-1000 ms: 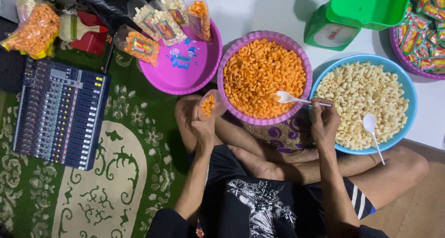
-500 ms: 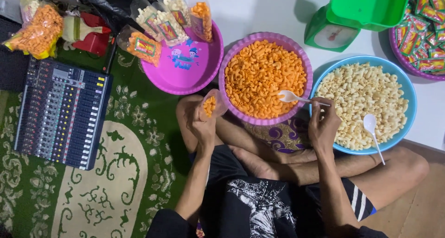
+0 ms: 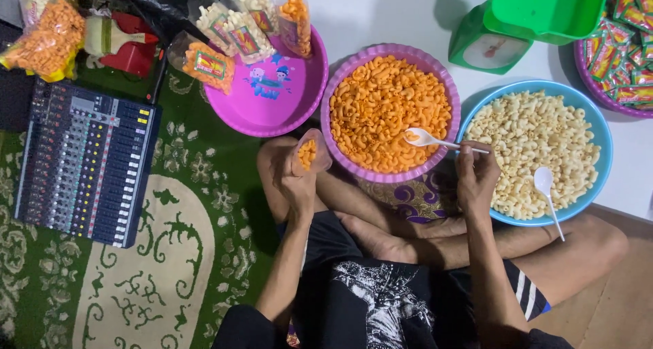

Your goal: Scooping orange snacks from a large bowl into small plastic bags or containers using a spoon.

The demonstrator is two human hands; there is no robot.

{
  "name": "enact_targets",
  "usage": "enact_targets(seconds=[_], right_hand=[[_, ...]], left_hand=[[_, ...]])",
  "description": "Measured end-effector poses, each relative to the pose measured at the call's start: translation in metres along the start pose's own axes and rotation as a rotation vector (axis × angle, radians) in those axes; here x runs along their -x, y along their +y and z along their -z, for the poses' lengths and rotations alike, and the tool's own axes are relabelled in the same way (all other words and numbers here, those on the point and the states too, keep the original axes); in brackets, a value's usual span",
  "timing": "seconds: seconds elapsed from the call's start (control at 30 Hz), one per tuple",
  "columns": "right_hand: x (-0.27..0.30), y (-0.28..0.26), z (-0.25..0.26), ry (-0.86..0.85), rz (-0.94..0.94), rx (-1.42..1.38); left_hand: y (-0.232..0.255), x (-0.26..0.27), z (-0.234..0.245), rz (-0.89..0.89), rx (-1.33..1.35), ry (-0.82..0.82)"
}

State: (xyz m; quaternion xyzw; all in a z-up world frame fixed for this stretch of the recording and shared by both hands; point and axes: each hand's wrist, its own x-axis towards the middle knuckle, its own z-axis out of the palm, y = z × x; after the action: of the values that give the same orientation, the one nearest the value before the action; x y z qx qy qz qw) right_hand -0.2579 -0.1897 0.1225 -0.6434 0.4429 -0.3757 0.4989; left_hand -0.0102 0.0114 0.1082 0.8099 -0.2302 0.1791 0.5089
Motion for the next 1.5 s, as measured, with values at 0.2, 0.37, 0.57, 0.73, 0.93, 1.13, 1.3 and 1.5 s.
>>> enact_targets(seconds=[0.2, 0.37, 0.57, 0.73, 0.93, 1.13, 1.3, 1.5], right_hand=[[0.0, -0.002, 0.007, 0.001, 0.057, -0.098], [0.004, -0.039, 0.015, -0.025, 0.12, -0.109], [0.01, -0.08, 0.036, -0.07, 0.226, -0.079], [0.032, -0.119, 0.06, -0.086, 0.053, -0.038], [0.052, -0.135, 0.085, -0.112, 0.121, 0.05], [0.057, -0.158, 0.099, -0.298, 0.333, 0.423], [0.059, -0.15, 0.111, -0.589, 0.605, 0.816], [0.055, -0.166, 0.102, -0.653, 0.63, 0.774]], left_hand=[[-0.005, 0.005, -0.002, -0.02, -0.009, -0.012], [-0.013, 0.023, -0.013, -0.028, 0.02, -0.024], [0.045, 0.023, -0.024, 0.166, 0.521, -0.211], [0.083, 0.025, -0.015, -0.158, 0.257, -0.51], [0.094, 0.062, -0.04, -0.008, 0.436, -0.882], [0.115, 0.069, -0.044, -0.256, 0.484, -0.858], [0.119, 0.063, -0.037, -0.259, 0.501, -0.957], [0.102, 0.072, -0.037, -0.208, 0.571, -0.998]])
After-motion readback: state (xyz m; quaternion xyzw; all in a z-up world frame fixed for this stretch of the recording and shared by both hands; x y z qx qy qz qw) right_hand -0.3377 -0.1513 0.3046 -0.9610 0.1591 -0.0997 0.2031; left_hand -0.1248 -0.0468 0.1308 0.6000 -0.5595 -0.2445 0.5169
